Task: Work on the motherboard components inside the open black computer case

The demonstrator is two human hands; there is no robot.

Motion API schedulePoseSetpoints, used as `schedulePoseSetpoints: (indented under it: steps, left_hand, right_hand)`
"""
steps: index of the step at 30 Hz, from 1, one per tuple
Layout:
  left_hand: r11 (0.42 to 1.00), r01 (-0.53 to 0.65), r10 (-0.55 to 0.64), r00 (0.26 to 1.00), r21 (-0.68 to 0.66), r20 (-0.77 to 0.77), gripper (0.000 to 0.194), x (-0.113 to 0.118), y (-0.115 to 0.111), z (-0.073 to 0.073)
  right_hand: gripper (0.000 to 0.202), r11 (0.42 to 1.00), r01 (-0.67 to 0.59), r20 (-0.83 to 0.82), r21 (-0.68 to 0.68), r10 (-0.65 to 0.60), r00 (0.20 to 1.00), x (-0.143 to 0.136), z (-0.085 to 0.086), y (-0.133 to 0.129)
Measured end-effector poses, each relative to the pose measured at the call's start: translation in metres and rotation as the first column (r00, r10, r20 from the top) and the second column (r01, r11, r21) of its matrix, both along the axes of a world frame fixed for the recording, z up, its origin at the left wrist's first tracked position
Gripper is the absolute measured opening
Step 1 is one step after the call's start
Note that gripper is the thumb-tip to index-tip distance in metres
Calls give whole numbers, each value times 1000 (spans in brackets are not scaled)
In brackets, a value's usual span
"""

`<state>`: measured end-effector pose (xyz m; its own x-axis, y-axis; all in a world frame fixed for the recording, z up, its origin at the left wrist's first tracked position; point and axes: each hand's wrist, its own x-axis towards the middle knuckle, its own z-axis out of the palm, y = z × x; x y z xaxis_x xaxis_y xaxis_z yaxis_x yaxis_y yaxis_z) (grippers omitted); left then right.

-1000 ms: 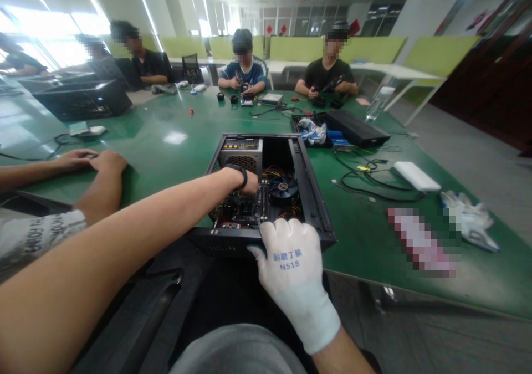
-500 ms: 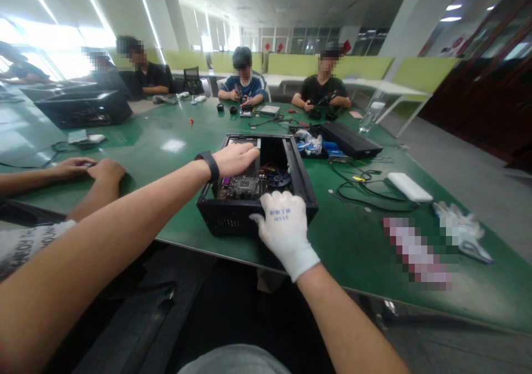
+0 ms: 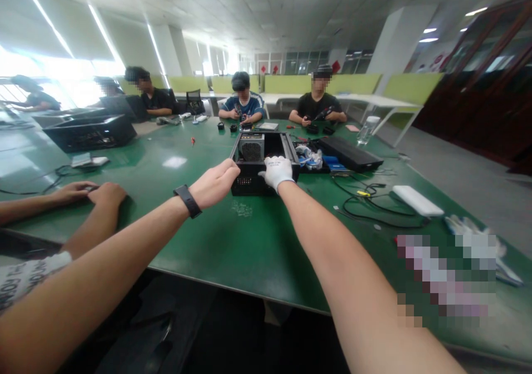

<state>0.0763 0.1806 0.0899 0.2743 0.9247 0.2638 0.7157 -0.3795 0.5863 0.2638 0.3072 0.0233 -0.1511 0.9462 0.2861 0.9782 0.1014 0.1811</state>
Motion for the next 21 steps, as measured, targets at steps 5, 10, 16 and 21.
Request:
schedulePoseSetpoints:
  steps: [5, 10, 16, 21]
  left_hand:
    - [999, 19, -17, 999, -43, 47, 23, -9, 0, -14]
    - [998, -23, 28, 997, -65, 72, 19, -16, 6, -16]
    - [1000, -16, 16, 995, 1, 94, 16, -13, 13, -8]
    - [996, -10, 19, 994, 90, -109, 33, 0, 14, -4]
  right_hand:
    - [41, 1000, 8, 2, -17, -8, 1000, 0, 2, 29]
    - [41, 1000, -10, 7, -15, 10, 1000, 1, 0, 21]
    - [45, 1000, -16, -1, 4, 16, 1000, -4, -7, -31]
    - [47, 999, -38, -11, 39, 38, 999, -5, -14, -104]
